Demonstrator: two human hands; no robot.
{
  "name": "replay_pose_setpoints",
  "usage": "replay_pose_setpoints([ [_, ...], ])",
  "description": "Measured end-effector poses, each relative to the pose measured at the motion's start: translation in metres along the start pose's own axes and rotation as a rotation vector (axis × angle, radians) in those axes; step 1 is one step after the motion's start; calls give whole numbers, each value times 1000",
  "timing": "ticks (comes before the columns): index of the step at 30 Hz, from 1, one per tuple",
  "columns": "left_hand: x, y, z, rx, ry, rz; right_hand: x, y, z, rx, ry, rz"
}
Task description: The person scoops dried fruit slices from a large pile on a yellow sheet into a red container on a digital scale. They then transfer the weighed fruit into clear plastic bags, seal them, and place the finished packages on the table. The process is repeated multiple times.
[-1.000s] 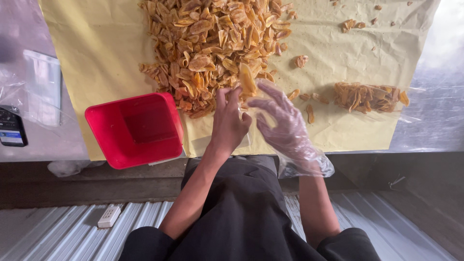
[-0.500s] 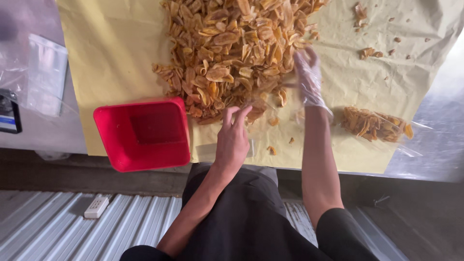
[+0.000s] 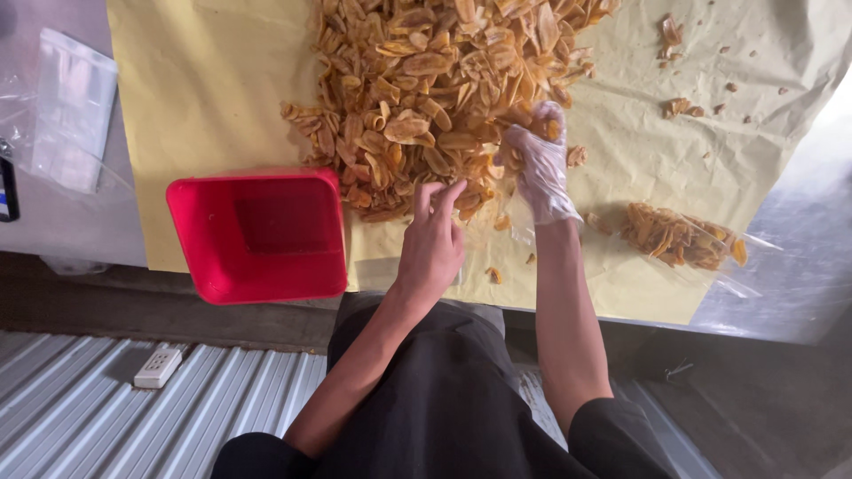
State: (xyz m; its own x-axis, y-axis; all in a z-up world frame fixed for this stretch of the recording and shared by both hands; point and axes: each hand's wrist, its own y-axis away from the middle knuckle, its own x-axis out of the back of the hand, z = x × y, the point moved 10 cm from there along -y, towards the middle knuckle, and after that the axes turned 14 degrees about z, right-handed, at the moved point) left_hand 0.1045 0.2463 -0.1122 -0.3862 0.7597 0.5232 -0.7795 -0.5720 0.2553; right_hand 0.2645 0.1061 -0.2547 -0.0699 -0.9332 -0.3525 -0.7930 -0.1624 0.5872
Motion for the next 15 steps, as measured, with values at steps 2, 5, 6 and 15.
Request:
replay_pose_setpoints([
  [2,-2,0,6,-35,20,-11,-9,27,-32,111,-12,-18],
  [5,-3,0,16,-81,35,-24,-23,74,-74,286,-12,22],
  [6,-4,0,20,-97,38,-29,-26,90,-85,347,-8,47],
  [15,-8,-2,20,-169,121,-67,-87,195,-99,1236,822,-17],
])
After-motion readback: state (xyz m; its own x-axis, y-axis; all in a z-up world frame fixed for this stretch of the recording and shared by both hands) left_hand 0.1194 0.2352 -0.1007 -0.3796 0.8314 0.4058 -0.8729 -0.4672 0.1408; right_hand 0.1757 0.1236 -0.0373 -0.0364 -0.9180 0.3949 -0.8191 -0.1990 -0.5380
